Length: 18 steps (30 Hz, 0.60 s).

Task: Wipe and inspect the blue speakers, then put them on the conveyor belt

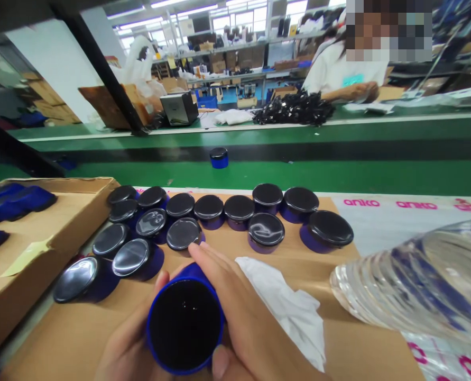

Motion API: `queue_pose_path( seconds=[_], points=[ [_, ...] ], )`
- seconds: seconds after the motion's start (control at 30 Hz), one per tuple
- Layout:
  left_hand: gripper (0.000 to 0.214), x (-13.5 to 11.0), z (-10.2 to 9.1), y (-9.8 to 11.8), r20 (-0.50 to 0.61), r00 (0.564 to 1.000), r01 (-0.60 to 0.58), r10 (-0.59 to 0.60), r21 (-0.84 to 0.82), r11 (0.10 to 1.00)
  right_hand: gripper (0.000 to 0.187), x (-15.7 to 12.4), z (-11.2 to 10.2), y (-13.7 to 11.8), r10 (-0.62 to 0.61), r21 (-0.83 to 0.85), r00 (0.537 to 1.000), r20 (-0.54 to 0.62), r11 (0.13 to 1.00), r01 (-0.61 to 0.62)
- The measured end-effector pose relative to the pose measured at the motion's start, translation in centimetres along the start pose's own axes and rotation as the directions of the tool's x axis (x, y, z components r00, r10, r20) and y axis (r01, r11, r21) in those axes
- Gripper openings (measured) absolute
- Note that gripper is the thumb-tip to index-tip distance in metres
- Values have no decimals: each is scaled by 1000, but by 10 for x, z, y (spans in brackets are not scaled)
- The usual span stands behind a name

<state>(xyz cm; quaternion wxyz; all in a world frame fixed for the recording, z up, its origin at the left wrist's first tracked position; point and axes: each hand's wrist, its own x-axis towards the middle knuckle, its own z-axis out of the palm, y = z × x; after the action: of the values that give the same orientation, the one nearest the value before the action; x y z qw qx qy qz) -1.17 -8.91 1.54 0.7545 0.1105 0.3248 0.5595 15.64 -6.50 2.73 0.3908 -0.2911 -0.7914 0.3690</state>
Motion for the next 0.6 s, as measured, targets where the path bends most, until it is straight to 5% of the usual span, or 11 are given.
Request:
queue_pose_path(
  seconds=[0.1, 0.37, 0.6],
  points=[
    [29, 1, 1, 2, 11, 1000, 1, -1, -2, 1000, 56, 0, -2, 6, -21, 22, 998, 51, 1000, 20],
    [27, -3, 7, 5, 5, 999, 32, -32, 22, 999, 51, 9, 25, 3, 88, -79, 977, -194, 991, -105],
    [30, -5, 7, 8, 44, 998, 56, -55, -17, 998, 52, 9, 13, 8, 102, 48, 992, -72, 994, -98]
  ],
)
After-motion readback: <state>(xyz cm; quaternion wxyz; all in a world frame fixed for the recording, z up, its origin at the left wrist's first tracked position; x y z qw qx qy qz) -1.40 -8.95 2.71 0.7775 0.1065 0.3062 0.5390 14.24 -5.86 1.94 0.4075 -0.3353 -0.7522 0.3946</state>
